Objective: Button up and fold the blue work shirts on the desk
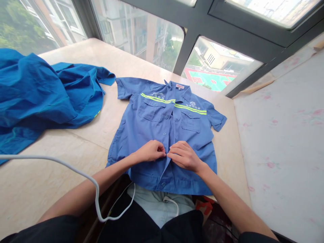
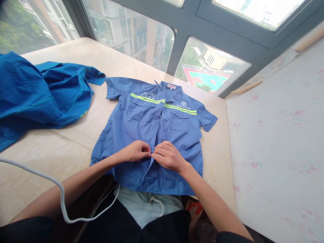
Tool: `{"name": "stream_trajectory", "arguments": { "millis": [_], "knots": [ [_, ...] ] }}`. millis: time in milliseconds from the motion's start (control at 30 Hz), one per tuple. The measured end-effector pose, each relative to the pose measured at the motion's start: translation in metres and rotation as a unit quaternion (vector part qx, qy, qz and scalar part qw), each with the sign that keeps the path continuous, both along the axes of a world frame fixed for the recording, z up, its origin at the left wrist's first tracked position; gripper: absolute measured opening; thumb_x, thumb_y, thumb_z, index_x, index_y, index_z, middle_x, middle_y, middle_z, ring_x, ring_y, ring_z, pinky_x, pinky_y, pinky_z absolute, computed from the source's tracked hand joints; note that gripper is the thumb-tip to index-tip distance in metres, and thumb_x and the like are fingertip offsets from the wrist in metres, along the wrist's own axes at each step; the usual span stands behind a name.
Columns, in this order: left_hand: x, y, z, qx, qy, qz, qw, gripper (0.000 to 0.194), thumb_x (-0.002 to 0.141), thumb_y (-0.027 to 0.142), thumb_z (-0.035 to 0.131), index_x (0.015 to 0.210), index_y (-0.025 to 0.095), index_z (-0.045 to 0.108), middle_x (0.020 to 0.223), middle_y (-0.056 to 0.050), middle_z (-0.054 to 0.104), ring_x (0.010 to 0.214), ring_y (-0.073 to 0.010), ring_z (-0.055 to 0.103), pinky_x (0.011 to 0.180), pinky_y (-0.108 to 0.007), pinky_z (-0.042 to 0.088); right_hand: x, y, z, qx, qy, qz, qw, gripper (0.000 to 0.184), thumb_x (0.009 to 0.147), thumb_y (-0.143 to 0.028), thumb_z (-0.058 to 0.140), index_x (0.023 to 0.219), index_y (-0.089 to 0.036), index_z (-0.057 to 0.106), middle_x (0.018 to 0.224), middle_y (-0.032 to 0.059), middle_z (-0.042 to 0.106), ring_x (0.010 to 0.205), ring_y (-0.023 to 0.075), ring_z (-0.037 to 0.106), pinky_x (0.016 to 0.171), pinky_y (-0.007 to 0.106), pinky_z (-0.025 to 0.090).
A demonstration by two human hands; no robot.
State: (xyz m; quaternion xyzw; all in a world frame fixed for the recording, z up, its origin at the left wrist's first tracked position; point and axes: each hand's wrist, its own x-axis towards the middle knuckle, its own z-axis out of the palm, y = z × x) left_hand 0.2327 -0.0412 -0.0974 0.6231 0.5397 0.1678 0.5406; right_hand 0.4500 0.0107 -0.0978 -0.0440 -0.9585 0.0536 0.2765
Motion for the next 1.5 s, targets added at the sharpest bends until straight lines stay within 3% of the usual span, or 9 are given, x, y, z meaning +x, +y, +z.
{"name": "stream_trajectory", "arguments": {
  "millis": [167, 367, 567, 800, 1000, 1233, 1400, 1500],
  "knots": [
    [0.0, 0.004, -0.003, -0.037, -0.026, 0.008, 0.999, 0.019, 0.074, 0.025, 0.054, 0.08, 0.012, 0.067, 0.069, -0.001, 0.065, 0.048, -0.0126, 0.06, 0.045, -0.02, 0.04, -0.008, 0.003, 0.001, 0.012, -0.04, 0.018, 0.999, 0.009, 0.093, -0.012, 0.057, 0.093, -0.016, 0.065, 0.082, 0.0036, 0.067, 0.088, 0.0171, 0.059, 0.085, 0.035, 0.044],
    [0.0, 0.007, -0.001, -0.109, -0.077, 0.039, 0.99, 0.025, 0.072, 0.035, 0.06, 0.081, 0.011, 0.064, 0.075, -0.004, 0.067, 0.046, -0.0112, 0.057, 0.036, -0.018, 0.035, -0.004, 0.004, -0.014, 0.023, -0.042, -0.006, 0.999, 0.012, 0.094, -0.015, 0.055, 0.087, -0.018, 0.063, 0.08, 0.003, 0.066, 0.087, 0.016, 0.058, 0.087, 0.034, 0.043],
    [-0.002, 0.006, 0.001, -0.109, -0.12, 0.073, 0.984, 0.033, 0.072, 0.039, 0.064, 0.085, 0.01, 0.067, 0.077, -0.005, 0.067, 0.044, -0.0082, 0.053, 0.037, -0.018, 0.034, -0.003, -0.002, -0.027, 0.036, 0.042, -0.033, 0.998, 0.009, 0.088, -0.012, 0.06, 0.093, -0.019, 0.063, 0.083, 0.0027, 0.068, 0.088, 0.0169, 0.06, 0.088, 0.036, 0.044],
    [0.0, 0.001, 0.0, -0.086, -0.147, 0.108, 0.979, 0.036, 0.076, 0.043, 0.067, 0.087, 0.009, 0.071, 0.072, -0.004, 0.066, 0.045, -0.006, 0.049, 0.04, -0.017, 0.031, -0.004, -0.003, -0.03, 0.047, 0.071, -0.071, 0.994, 0.022, 0.084, -0.013, 0.06, 0.106, -0.019, 0.063, 0.083, 0.0029, 0.068, 0.086, 0.0187, 0.059, 0.089, 0.039, 0.044],
    [0.006, -0.012, -0.002, -0.026, -0.166, 0.135, 0.976, 0.034, 0.079, 0.036, 0.066, 0.098, 0.009, 0.073, 0.07, -0.002, 0.063, 0.055, -0.0077, 0.05, 0.051, -0.019, 0.039, -0.004, -0.005, -0.028, 0.051, 0.074, -0.11, 0.99, 0.024, 0.083, -0.015, 0.06, 0.107, -0.019, 0.062, 0.082, 0.0037, 0.067, 0.083, 0.0197, 0.059, 0.09, 0.04, 0.042],
    [0.013, -0.027, 0.001, 0.064, -0.05, 0.131, 0.988, 0.055, 0.065, 0.043, 0.081, 0.109, 0.012, 0.067, 0.08, -0.001, 0.064, 0.064, -0.0117, 0.056, 0.058, -0.023, 0.044, -0.003, -0.005, -0.032, 0.028, 0.053, -0.114, 0.992, 0.021, 0.085, -0.016, 0.058, 0.105, -0.018, 0.065, 0.081, 0.0047, 0.066, 0.084, 0.0207, 0.059, 0.094, 0.042, 0.036],
    [0.024, -0.034, -0.002, 0.161, 0.034, 0.164, 0.973, 0.027, 0.075, 0.023, 0.066, 0.1, 0.014, 0.068, 0.08, -0.001, 0.065, 0.068, -0.013, 0.058, 0.065, -0.025, 0.046, -0.003, -0.005, -0.031, 0.028, 0.044, -0.12, 0.991, 0.017, 0.086, -0.018, 0.059, 0.102, -0.019, 0.065, 0.082, 0.0035, 0.068, 0.084, 0.0192, 0.06, 0.096, 0.041, 0.034],
    [0.027, -0.036, -0.007, 0.203, 0.058, 0.165, 0.964, 0.027, 0.075, 0.017, 0.061, 0.1, 0.015, 0.069, 0.084, -0.002, 0.067, 0.07, -0.0133, 0.06, 0.068, -0.025, 0.046, -0.004, -0.005, -0.032, 0.021, 0.045, -0.122, 0.991, 0.013, 0.088, -0.02, 0.06, 0.1, -0.02, 0.064, 0.082, 0.0014, 0.07, 0.084, 0.0174, 0.062, 0.097, 0.04, 0.033]
  ]
}}
